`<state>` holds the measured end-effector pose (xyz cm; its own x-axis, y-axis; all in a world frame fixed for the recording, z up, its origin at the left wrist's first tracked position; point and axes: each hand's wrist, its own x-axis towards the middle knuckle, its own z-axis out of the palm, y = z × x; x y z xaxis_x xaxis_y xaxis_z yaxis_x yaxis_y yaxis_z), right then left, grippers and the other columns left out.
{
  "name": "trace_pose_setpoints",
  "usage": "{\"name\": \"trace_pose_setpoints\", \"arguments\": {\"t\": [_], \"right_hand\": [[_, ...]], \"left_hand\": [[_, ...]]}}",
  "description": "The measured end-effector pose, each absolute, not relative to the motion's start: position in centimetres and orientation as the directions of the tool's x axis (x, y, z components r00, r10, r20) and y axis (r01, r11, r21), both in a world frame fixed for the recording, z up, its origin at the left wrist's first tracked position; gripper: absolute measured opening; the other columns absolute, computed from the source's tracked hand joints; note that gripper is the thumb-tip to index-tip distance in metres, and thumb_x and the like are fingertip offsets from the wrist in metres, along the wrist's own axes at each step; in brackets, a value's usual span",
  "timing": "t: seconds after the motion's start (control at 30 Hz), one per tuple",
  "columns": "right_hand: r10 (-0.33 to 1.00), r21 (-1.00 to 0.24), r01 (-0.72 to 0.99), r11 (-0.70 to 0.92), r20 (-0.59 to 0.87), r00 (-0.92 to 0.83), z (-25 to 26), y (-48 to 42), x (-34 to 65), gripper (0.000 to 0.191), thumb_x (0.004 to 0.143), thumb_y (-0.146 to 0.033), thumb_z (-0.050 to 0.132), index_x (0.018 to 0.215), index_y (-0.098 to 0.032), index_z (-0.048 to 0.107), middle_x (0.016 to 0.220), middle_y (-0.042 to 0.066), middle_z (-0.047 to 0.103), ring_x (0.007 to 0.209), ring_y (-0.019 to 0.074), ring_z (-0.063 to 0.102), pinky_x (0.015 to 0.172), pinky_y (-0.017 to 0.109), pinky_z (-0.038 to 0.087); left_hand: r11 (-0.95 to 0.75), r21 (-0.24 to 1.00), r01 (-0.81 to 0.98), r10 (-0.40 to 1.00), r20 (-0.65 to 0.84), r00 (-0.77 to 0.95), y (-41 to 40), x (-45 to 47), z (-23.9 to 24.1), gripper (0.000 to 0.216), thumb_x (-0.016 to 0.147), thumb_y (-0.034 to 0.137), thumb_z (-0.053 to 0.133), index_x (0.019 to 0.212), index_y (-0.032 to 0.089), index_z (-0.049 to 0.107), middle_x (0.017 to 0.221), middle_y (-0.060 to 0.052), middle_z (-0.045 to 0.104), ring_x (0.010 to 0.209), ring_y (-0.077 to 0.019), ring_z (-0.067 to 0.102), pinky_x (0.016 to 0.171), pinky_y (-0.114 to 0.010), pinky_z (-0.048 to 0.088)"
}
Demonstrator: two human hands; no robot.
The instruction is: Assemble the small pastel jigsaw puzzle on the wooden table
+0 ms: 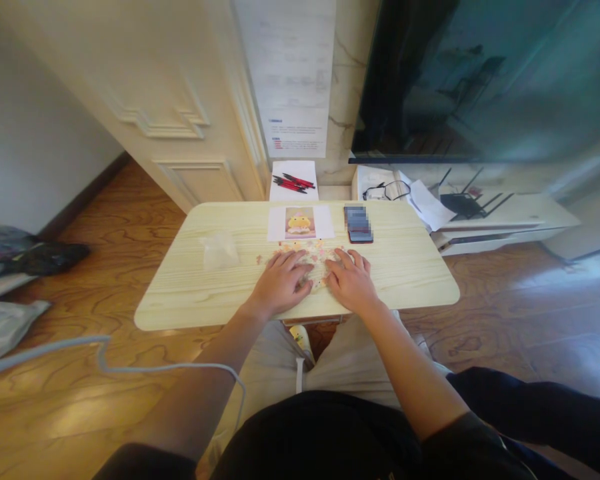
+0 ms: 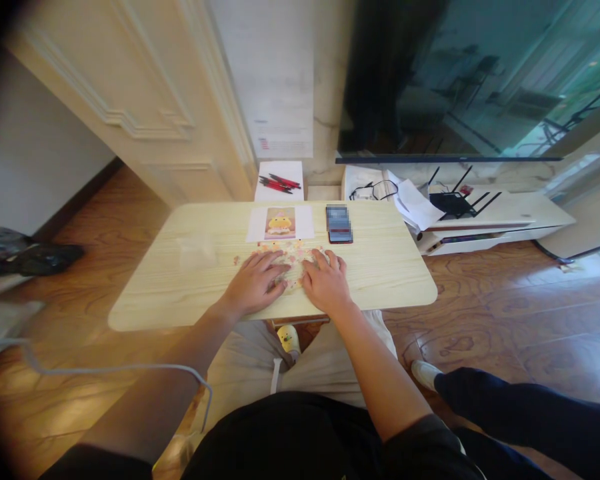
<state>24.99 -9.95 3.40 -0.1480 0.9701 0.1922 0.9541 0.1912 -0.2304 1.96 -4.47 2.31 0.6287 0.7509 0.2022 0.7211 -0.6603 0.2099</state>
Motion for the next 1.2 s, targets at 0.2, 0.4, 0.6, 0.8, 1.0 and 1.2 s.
{"name": "trace_pose_setpoints", "arguments": {"t": [0.2,0.4,0.6,0.8,1.0,1.2], "right_hand": [[0.962,-0.280,0.940,0.196,0.242,-0.129,2.9,-9.5,25.6,0.037,0.103,-0.029,0.055,0.135,-0.028,0.073,0.153,0.008,0.059,0.139,0.0328,0.041,0.116,0.052,0.034],[0.973,-0.270,0.941,0.203,0.165,-0.163,3.1,-9.2,25.5,0.031,0.103,-0.036,0.060,0.129,-0.030,0.076,0.138,0.010,0.065,0.127,0.0324,0.048,0.106,0.049,0.041],[0.967,-0.264,0.934,0.241,0.142,-0.210,2.8,-9.1,25.4,0.028,0.104,-0.035,0.060,0.126,-0.031,0.077,0.139,0.010,0.063,0.127,0.0343,0.047,0.103,0.051,0.041],[0.973,-0.327,0.921,0.214,0.150,-0.172,2.7,-8.2,25.1,0.019,0.099,-0.031,0.067,0.116,-0.025,0.073,0.131,0.011,0.068,0.123,0.0334,0.051,0.098,0.048,0.042],[0.964,-0.321,0.917,0.235,0.201,-0.176,2.8,-7.8,24.7,0.010,0.102,-0.028,0.062,0.102,-0.024,0.072,0.115,0.008,0.074,0.113,0.0290,0.057,0.092,0.042,0.042],[0.946,-0.299,0.905,0.302,0.212,-0.246,2.0,-8.0,24.4,0.013,0.101,-0.028,0.064,0.104,-0.024,0.076,0.116,0.008,0.075,0.116,0.0291,0.058,0.098,0.043,0.045]], "left_hand": [[-0.671,0.228,0.706,0.742,0.215,0.635,-4.5,2.5,2.1,0.057,0.101,0.047,0.055,0.156,0.031,0.055,0.167,-0.007,0.047,0.153,-0.0340,0.044,0.131,-0.058,0.028],[-0.678,0.191,0.710,0.734,0.205,0.647,-4.9,3.6,1.7,0.052,0.103,0.050,0.052,0.151,0.032,0.059,0.167,-0.007,0.048,0.154,-0.0325,0.044,0.130,-0.058,0.031],[-0.640,0.214,0.738,0.768,0.214,0.604,-5.4,3.7,1.4,0.054,0.103,0.050,0.052,0.153,0.029,0.058,0.167,-0.007,0.048,0.156,-0.0323,0.041,0.132,-0.057,0.027],[-0.628,0.227,0.744,0.778,0.196,0.596,-5.5,3.8,1.4,0.051,0.103,0.052,0.051,0.149,0.031,0.062,0.166,-0.006,0.050,0.154,-0.0317,0.043,0.131,-0.057,0.028],[-0.633,0.197,0.748,0.774,0.173,0.609,-5.1,3.9,1.6,0.052,0.103,0.054,0.052,0.148,0.030,0.062,0.166,-0.007,0.050,0.154,-0.0328,0.044,0.129,-0.057,0.033],[-0.614,0.185,0.767,0.789,0.172,0.590,-4.7,3.6,1.8,0.055,0.103,0.052,0.052,0.153,0.029,0.059,0.169,-0.007,0.046,0.156,-0.0342,0.042,0.131,-0.056,0.031]]}}
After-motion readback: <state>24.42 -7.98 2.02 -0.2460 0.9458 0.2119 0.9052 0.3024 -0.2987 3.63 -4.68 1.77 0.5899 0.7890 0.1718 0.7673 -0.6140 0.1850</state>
